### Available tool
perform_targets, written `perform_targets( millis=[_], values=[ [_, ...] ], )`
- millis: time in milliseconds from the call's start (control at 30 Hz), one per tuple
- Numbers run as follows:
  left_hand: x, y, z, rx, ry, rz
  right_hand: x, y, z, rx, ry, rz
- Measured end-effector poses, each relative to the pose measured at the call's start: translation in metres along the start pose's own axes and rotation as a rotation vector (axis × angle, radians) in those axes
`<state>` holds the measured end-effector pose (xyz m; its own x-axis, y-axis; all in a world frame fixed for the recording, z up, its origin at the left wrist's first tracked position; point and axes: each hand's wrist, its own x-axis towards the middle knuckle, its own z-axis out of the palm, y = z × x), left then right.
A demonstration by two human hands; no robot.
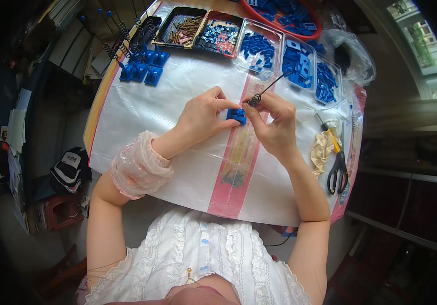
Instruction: The recorder uses a specialized tool to assemble small plastic parts and springs on a workbench.
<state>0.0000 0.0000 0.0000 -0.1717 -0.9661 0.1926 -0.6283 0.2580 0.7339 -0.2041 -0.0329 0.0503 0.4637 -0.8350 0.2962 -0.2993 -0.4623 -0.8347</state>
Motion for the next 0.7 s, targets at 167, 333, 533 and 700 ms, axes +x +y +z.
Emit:
perform_targets(
  millis=[167, 333, 533, 700],
  values=[
    [-0.0010, -0.0002, 0.0001, 0.000, 0.002, 0.002, -0.0015, 0.0009, 0.0006, -0.002, 0.005, 0.006],
    [-0.0007, -0.0009, -0.0002, -0.005, 0.010, 0.001, 0.0001, 0.0013, 0.0014, 0.009, 0.011, -0.003],
    [-0.0004, 0.0001, 0.0009, -0.011, 0.013, 0.006, -0.0005, -0.0003, -0.0007, 0.006, 0.002, 0.006],
    [0.0002, 0.0010, 0.0004, -0.004, 0.022, 0.004, 0.0015, -0.0002, -0.0038, 0.012, -0.016, 0.017]
  ],
)
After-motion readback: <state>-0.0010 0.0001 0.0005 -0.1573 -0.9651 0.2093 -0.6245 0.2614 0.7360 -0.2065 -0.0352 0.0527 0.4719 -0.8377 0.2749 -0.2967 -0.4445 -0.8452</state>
